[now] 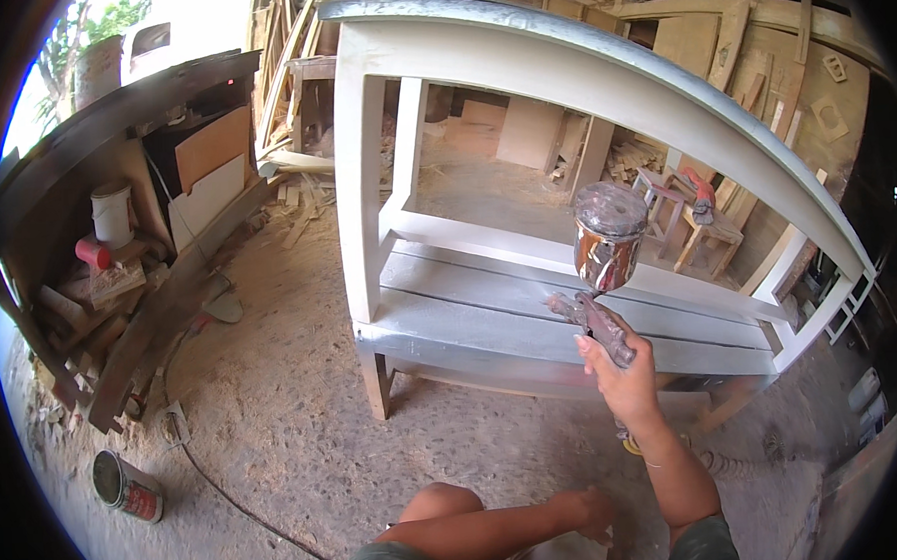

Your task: The person uses a spray gun to apply white paint to the frame of a wooden console table and brown paint to a loose wooden panel, moving the panel by hand to reach all sides.

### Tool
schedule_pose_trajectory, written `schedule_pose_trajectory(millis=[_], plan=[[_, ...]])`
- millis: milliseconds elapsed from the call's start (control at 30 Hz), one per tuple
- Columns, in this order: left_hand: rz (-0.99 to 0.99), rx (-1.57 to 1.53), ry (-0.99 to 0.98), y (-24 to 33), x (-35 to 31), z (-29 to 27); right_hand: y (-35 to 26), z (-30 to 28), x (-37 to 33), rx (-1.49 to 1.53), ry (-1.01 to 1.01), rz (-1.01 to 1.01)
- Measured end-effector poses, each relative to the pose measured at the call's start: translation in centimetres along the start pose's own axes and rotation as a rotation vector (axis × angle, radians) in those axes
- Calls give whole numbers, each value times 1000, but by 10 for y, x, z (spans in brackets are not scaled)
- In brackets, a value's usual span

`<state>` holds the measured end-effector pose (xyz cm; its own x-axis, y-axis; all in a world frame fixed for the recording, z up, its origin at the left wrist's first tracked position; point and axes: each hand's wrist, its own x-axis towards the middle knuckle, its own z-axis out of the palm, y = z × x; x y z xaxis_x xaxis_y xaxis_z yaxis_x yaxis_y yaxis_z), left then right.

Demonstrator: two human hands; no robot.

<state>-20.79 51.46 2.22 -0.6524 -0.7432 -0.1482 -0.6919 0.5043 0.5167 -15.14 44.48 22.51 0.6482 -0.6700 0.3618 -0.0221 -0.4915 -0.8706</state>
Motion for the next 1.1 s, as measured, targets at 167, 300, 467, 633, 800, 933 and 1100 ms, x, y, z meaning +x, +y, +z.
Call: schedule_pose_trajectory(millis=[167, 300, 467, 633, 800, 933, 1100], plan=[[-45, -52, 58, -7, -8, 7, -6, 28, 10, 30, -67, -51], [-14, -21, 74, -10, -13, 6, -12, 48, 17, 32, -116, -62], [-25, 54, 154, -21, -7, 28, -18, 68, 27, 81, -161, -96], [-103, -13, 64, -8, -19, 0, -16, 86, 35, 99, -197, -197], [-62, 78, 145, -24, -1, 32, -24, 91, 29, 126, -263, -176], [-106, 5, 81, -16, -15, 9, -32, 77, 15, 150, -341, -46], [-135, -30, -26, -5, -21, -14, -26, 72, 22, 144, -364, -58]])
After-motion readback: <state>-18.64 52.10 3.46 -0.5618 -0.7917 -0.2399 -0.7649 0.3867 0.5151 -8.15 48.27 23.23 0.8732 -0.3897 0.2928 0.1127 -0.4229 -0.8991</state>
